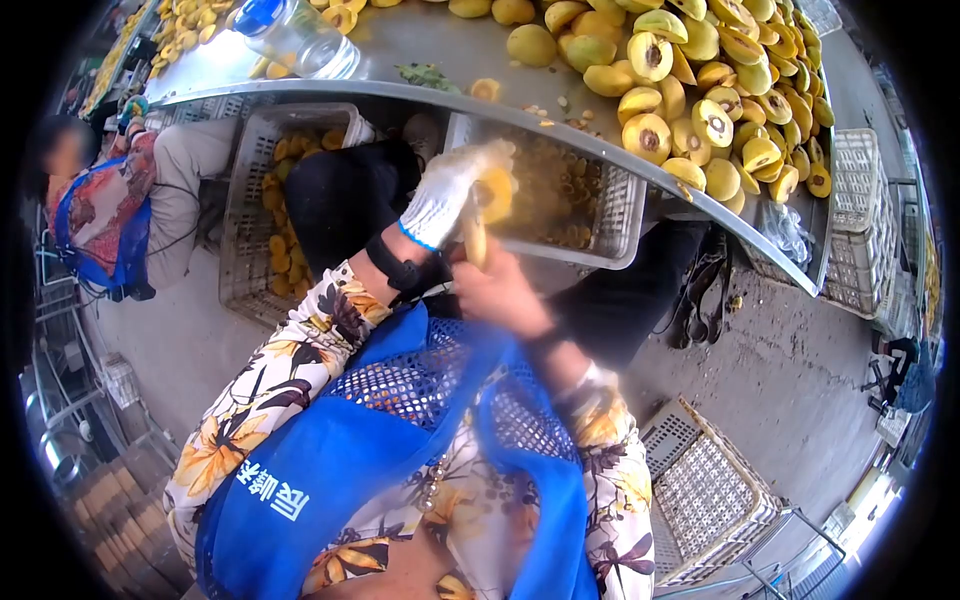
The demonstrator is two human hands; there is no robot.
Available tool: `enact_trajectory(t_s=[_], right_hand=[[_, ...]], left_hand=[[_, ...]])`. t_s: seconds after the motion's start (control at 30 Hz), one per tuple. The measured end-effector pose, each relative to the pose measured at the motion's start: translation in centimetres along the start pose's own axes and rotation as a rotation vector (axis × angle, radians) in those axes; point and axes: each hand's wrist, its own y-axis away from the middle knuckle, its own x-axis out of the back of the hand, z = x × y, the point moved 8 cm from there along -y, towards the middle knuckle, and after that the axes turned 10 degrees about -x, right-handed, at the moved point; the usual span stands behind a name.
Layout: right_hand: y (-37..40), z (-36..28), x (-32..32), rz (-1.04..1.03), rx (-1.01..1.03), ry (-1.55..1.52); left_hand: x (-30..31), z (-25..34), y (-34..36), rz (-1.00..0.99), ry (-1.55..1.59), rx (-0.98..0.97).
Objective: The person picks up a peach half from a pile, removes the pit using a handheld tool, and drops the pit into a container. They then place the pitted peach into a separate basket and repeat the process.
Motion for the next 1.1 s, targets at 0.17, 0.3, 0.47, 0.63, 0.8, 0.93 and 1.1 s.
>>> enact_trajectory(t_s=[0.17,0.3,0.47,0.63,0.8,0.93,1.1], right_hand=[[-0.1,0.5,-0.5,-0.189,0.006,-0.253],[0.3,-2.2,0.2,0.147,0.25,-0.048],[-0.4,-1.7,4.8,0.431,0.298,0.204],[-0.8,-0.9,6.4,0.462,0.23,0.332],[-0.5,-2.0,5.8,0.463,0.353,0.386],[1.9,-2.5,6.3,0.461,0.337,0.292],[5.2,-2.5,8.9,0.628,0.445,0.293]], left_hand=[[-1.7,1.4,1.4,0.066,0.157,0.048],[1.6,-1.2,-0.2,0.431,0.424,0.161],[8.3,8.7,1.4,0.386,0.243,-0.259],[14.8,22.7,8.1,0.838,-1.74,-0.443],[2.0,21.3,4.4,0.313,-1.864,-0.99],[-10.4,16.0,-6.2,-0.053,-1.773,-0.962],[-18.5,8.5,-16.6,-0.087,-1.345,-0.652]])
